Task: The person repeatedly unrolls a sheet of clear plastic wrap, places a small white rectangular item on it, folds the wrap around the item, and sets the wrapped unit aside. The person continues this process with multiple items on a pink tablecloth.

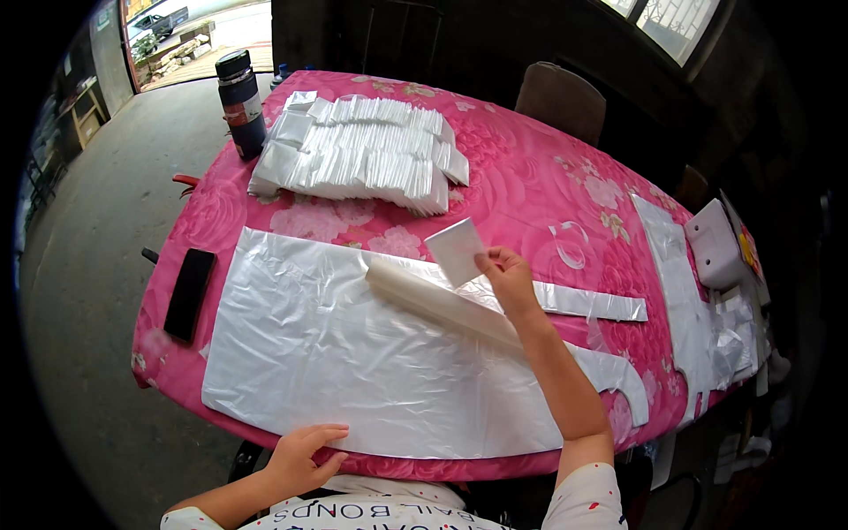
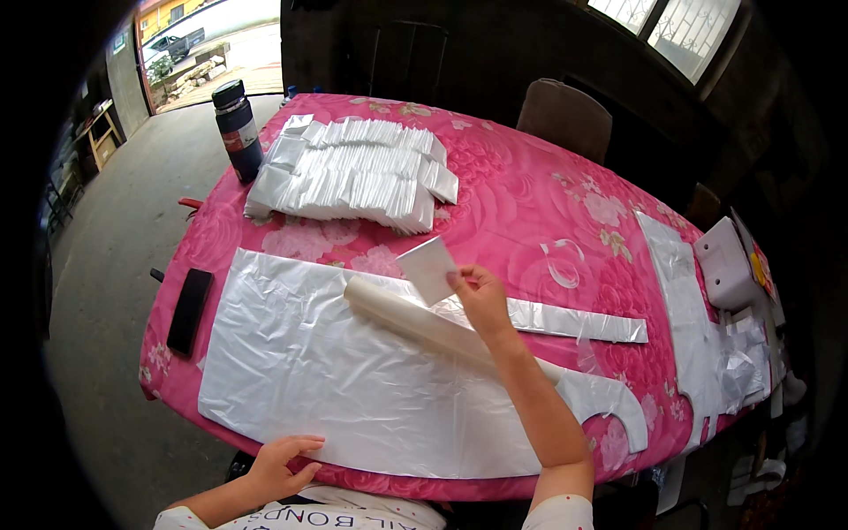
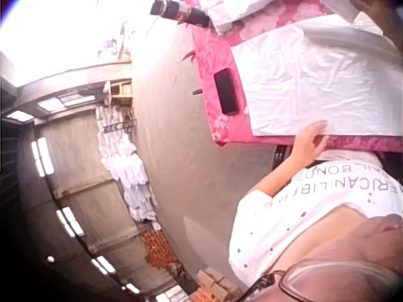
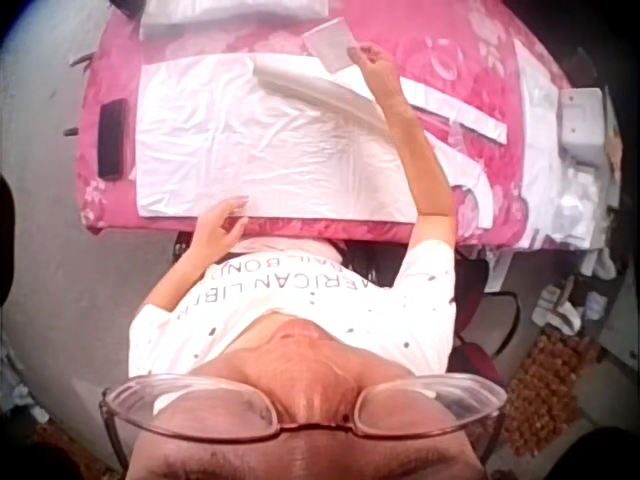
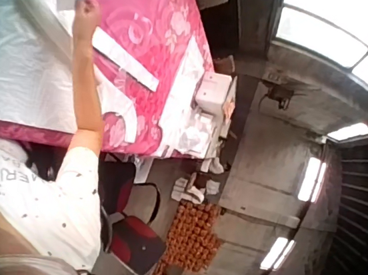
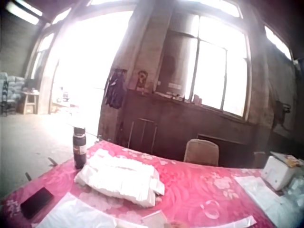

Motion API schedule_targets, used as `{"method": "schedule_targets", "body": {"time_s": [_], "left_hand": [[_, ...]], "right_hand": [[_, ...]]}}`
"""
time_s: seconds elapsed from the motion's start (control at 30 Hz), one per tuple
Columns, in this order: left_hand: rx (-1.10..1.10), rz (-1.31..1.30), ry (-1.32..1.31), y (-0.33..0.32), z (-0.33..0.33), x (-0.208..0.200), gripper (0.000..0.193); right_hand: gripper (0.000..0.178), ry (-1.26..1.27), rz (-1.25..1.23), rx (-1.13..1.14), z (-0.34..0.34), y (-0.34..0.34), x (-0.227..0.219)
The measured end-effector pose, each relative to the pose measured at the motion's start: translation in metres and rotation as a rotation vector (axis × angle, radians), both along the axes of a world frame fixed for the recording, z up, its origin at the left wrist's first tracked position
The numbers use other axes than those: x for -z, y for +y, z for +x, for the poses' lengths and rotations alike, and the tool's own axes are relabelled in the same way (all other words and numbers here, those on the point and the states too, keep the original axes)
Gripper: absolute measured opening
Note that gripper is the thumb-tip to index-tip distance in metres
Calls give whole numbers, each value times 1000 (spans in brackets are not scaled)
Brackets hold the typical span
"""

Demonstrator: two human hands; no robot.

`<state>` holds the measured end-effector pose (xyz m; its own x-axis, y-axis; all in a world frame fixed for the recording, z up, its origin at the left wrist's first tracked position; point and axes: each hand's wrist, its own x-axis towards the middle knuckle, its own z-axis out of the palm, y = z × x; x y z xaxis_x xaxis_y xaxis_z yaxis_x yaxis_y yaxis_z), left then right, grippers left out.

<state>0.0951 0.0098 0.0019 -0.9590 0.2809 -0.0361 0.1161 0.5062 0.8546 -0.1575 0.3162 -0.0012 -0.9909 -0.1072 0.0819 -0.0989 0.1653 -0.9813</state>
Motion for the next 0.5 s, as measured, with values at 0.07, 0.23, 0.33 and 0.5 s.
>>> {"method": "schedule_targets", "body": {"time_s": [0.07,0.23,0.33,0.5], "left_hand": [[83,-11,66,5,-4,1,26],[93,-34,130,9,-4,1,25],[68,-76,136,4,-6,-1,28],[161,-139,303,10,-23,2,31]], "right_hand": [[24,-73,45,223,-41,34,9],[38,138,890,380,-62,61,29],[40,245,786,214,-30,59,24],[45,233,751,-148,81,50,-8]]}}
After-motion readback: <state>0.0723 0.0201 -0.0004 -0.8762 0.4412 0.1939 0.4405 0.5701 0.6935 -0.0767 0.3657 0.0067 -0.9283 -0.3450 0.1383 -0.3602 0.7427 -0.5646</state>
